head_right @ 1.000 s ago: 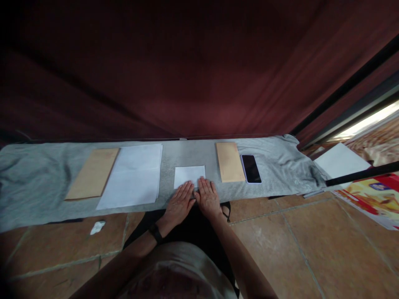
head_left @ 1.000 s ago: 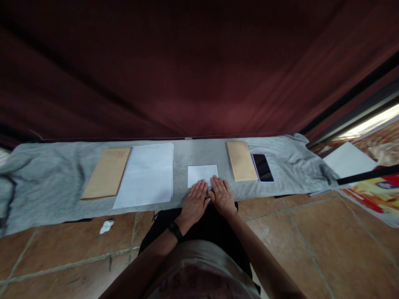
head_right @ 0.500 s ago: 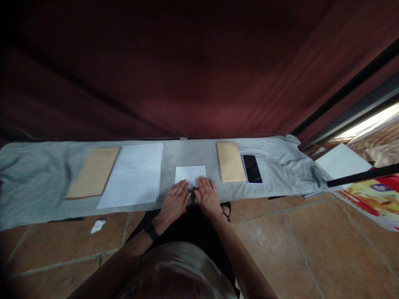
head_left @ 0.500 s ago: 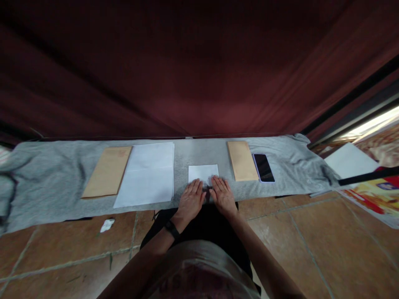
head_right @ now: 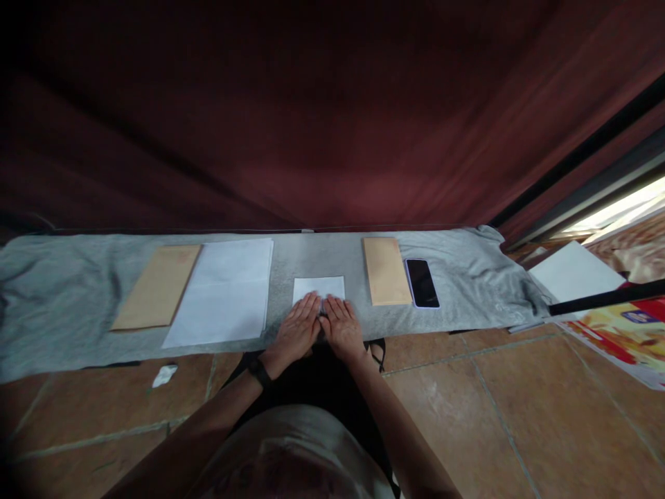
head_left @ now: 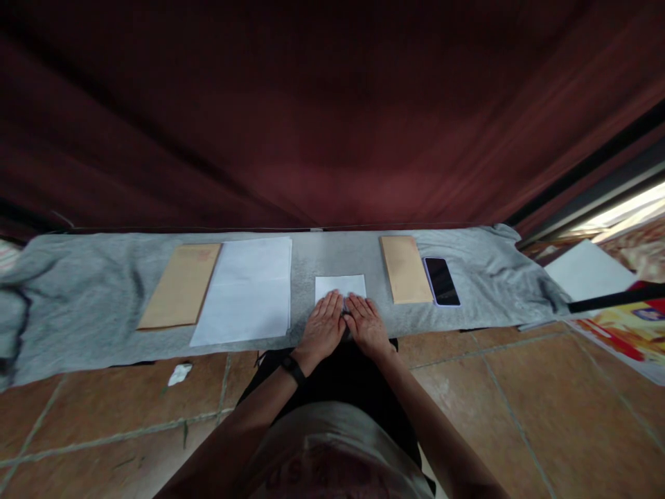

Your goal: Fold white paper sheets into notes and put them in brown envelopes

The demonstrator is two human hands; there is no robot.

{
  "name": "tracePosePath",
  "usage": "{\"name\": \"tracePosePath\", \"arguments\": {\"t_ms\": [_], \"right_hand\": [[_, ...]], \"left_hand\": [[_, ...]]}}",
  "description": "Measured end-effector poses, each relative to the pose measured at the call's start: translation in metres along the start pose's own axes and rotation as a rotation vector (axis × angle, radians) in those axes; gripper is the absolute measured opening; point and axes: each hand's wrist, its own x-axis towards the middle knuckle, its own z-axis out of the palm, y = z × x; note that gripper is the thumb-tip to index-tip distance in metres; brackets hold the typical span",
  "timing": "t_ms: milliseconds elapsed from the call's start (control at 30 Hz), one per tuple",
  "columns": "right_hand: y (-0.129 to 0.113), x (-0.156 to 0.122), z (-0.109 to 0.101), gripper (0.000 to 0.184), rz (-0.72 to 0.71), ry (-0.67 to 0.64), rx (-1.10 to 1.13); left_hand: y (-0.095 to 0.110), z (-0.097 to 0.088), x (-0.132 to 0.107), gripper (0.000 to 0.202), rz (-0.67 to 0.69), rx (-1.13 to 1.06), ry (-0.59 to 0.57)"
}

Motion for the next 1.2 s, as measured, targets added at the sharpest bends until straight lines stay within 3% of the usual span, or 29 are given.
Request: {"name": "tracePosePath", "arguments": {"t_ms": [300, 600, 1200], "right_hand": [[0.011, 0.025, 0.006, 0.047, 0.040, 0.008, -0.021], [0.019, 0.037, 0.016, 0.051, 0.063, 0.050, -0.057], [0.029, 0.020, 0.017, 0.054, 0.142, 0.137, -0.100]], "left_hand": [[-0.008, 0.005, 0.031, 0.058, -0.026, -0.011, -0.035], [-0.012, 0.010, 0.044, 0.059, -0.063, -0.006, -0.008], [-0.026, 0.012, 0.019, 0.060, -0.153, 0.027, 0.077]]}}
